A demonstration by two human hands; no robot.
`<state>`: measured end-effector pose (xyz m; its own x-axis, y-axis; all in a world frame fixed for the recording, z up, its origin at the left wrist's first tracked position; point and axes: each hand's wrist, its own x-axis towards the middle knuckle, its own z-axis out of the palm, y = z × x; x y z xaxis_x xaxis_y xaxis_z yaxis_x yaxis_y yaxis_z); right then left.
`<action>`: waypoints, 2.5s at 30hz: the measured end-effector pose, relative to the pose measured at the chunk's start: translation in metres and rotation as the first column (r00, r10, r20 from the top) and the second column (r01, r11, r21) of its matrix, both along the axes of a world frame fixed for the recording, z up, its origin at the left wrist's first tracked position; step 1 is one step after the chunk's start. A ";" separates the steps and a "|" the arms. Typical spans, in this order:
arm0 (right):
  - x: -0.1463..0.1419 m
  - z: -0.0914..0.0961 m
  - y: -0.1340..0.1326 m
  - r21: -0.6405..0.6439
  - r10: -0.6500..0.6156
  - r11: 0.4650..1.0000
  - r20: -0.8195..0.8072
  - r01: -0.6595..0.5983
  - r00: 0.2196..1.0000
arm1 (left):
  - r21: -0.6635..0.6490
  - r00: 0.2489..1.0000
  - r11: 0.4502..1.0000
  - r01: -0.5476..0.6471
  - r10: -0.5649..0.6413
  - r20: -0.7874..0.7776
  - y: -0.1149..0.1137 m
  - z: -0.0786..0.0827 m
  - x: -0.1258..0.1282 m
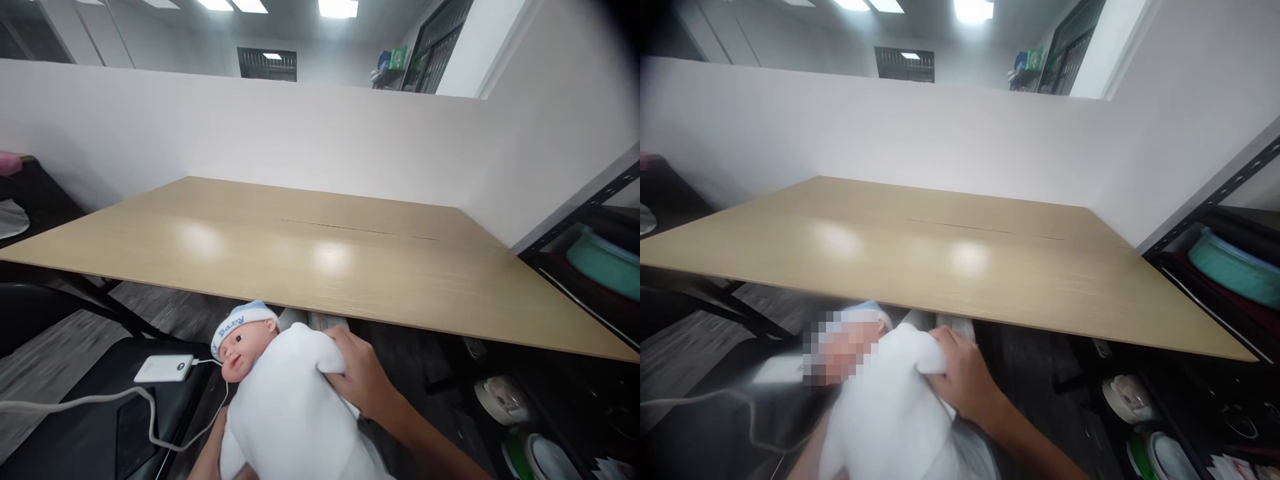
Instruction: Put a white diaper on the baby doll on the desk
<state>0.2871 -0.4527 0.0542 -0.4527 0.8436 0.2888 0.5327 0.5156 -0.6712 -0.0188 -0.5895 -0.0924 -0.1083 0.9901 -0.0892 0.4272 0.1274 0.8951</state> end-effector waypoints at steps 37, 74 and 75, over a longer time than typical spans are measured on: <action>0.148 -0.032 0.264 0.122 -0.330 0.943 0.246 0.309 0.911 | 0.307 0.673 0.774 0.554 -0.200 -0.712 0.445 0.127 0.003; 0.101 -0.028 0.318 0.460 -0.482 0.746 -0.124 0.481 0.867 | 0.666 0.922 0.723 0.184 0.108 -0.372 0.446 0.175 0.069; 0.089 -0.020 0.297 0.429 -0.472 0.755 -0.170 0.496 0.865 | 0.704 0.955 0.689 0.175 0.055 -0.291 0.416 0.184 0.083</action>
<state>0.3758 -0.1553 0.0345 0.0054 0.7186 0.6954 0.7664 0.4437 -0.4644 0.0640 -0.1737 0.0918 0.0485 0.7404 0.6704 0.6440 -0.5362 0.5456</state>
